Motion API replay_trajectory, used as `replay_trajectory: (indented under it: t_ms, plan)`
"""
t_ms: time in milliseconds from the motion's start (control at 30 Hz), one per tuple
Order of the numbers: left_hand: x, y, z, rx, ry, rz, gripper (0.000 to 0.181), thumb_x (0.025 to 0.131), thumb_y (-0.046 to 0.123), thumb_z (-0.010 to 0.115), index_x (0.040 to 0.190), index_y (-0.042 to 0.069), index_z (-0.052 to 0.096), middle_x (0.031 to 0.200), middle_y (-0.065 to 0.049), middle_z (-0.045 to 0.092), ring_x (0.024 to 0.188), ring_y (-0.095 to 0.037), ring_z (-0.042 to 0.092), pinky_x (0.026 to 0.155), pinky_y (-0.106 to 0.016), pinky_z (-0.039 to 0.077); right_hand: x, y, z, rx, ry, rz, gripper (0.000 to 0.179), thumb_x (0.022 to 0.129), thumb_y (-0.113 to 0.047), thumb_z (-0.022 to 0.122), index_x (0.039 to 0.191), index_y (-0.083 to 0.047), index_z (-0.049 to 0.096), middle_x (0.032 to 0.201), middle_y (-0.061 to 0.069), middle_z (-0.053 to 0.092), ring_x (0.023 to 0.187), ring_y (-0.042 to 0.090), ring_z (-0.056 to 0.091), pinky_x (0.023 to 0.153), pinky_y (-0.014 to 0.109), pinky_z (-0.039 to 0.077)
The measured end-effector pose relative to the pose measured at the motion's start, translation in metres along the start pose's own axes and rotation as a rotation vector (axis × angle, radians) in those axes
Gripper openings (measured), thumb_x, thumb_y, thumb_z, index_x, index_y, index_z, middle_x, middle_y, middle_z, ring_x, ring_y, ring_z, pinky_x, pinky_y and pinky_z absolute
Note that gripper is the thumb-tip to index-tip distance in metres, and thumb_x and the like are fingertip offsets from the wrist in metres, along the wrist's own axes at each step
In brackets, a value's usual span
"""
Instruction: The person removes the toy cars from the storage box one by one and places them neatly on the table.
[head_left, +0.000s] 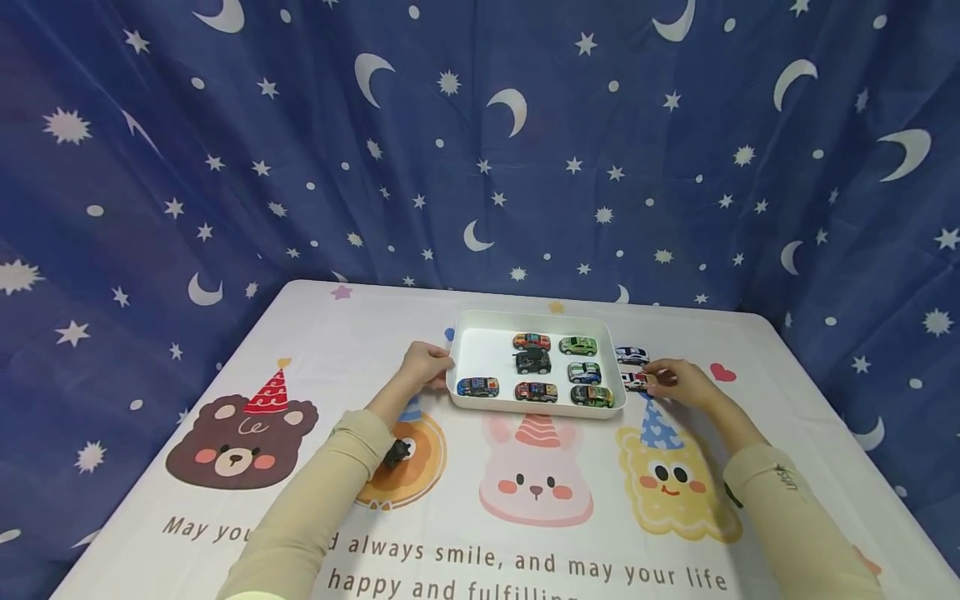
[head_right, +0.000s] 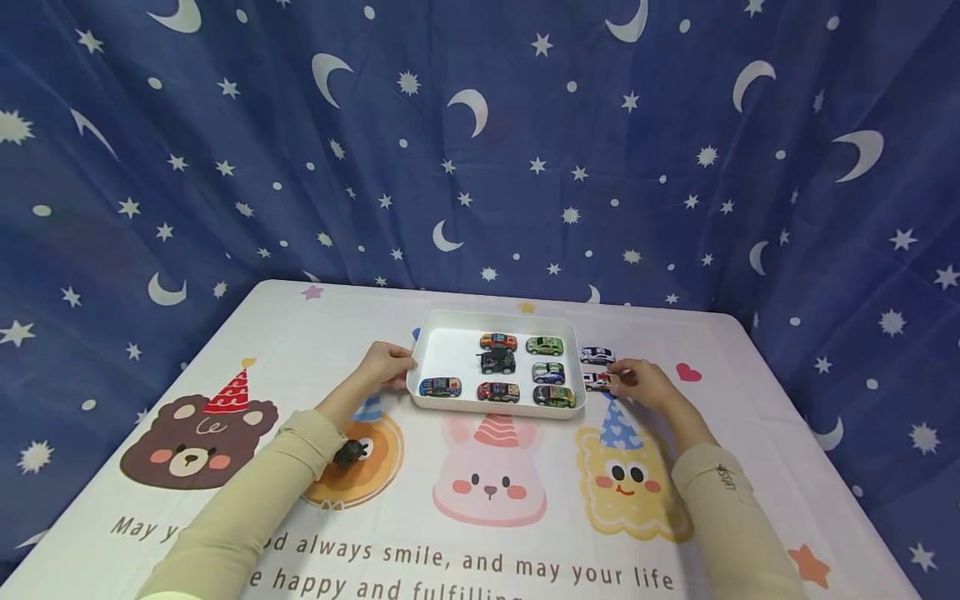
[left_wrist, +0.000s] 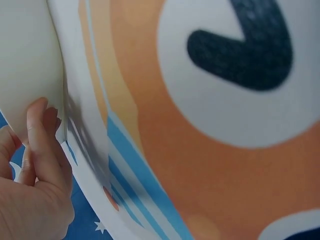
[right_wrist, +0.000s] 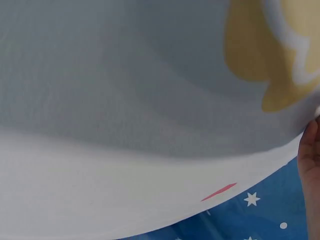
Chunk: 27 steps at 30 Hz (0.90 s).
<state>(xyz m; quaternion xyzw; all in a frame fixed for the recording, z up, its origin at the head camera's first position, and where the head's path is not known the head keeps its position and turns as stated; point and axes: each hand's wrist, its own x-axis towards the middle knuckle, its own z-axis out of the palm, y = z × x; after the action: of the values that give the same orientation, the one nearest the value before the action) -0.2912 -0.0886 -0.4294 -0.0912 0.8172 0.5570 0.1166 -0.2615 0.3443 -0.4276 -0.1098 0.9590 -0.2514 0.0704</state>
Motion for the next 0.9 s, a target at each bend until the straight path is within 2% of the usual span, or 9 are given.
replay_trajectory:
  t_ms: [200, 433, 533, 633, 767, 900]
  plan:
    - [0.002, -0.004, -0.001, -0.005, -0.009, -0.018, 0.031, 0.083, 0.003, 0.060, 0.112, -0.007, 0.061, 0.098, -0.023, 0.066, 0.049, -0.007, 0.056, 0.046, -0.017, 0.056, -0.001, 0.001, 0.003, 0.043, -0.034, 0.000, 0.046, 0.083, -0.014, 0.070, 0.121, 0.009, 0.055, 0.121, 0.031, 0.056, 0.110, 0.046, 0.054, 0.098, 0.058, 0.047]
    - [0.002, -0.006, -0.003, -0.011, -0.007, -0.048, 0.031, 0.083, 0.004, 0.061, 0.113, -0.006, 0.062, 0.092, -0.017, 0.065, 0.046, -0.006, 0.054, 0.044, -0.015, 0.054, -0.002, 0.000, -0.001, 0.084, -0.064, -0.048, 0.053, 0.083, -0.015, 0.071, 0.124, 0.011, 0.051, 0.124, 0.033, 0.053, 0.112, 0.048, 0.052, 0.099, 0.059, 0.046]
    - [0.001, -0.004, -0.004, -0.009, -0.002, -0.038, 0.032, 0.083, 0.004, 0.060, 0.114, -0.006, 0.061, 0.094, -0.020, 0.066, 0.047, -0.006, 0.054, 0.045, -0.016, 0.055, -0.003, -0.001, -0.004, 0.146, -0.068, -0.068, 0.057, 0.084, -0.014, 0.069, 0.129, 0.012, 0.045, 0.122, 0.034, 0.053, 0.112, 0.048, 0.052, 0.099, 0.060, 0.045]
    - [-0.001, -0.002, -0.004, -0.010, -0.016, -0.031, 0.033, 0.083, 0.004, 0.060, 0.115, -0.007, 0.060, 0.097, -0.024, 0.068, 0.049, -0.007, 0.057, 0.047, -0.017, 0.056, -0.004, 0.001, -0.005, 0.209, -0.076, -0.051, 0.058, 0.086, -0.013, 0.067, 0.132, 0.011, 0.040, 0.122, 0.034, 0.052, 0.112, 0.047, 0.051, 0.099, 0.060, 0.045]
    - [-0.003, 0.000, -0.003, -0.013, -0.026, -0.031, 0.033, 0.084, 0.003, 0.060, 0.115, -0.007, 0.060, 0.096, -0.024, 0.068, 0.050, -0.008, 0.057, 0.048, -0.017, 0.057, -0.006, -0.001, -0.006, 0.206, -0.060, -0.036, 0.054, 0.089, -0.015, 0.064, 0.131, 0.011, 0.042, 0.123, 0.035, 0.051, 0.112, 0.047, 0.051, 0.097, 0.058, 0.048]
    - [-0.004, 0.002, -0.002, -0.019, -0.026, -0.029, 0.032, 0.084, 0.004, 0.060, 0.114, -0.006, 0.061, 0.092, -0.020, 0.067, 0.050, -0.008, 0.057, 0.047, -0.016, 0.056, -0.007, -0.010, -0.012, 0.202, 0.000, -0.006, 0.050, 0.091, -0.013, 0.060, 0.131, 0.010, 0.043, 0.126, 0.035, 0.049, 0.114, 0.048, 0.050, 0.097, 0.058, 0.048]
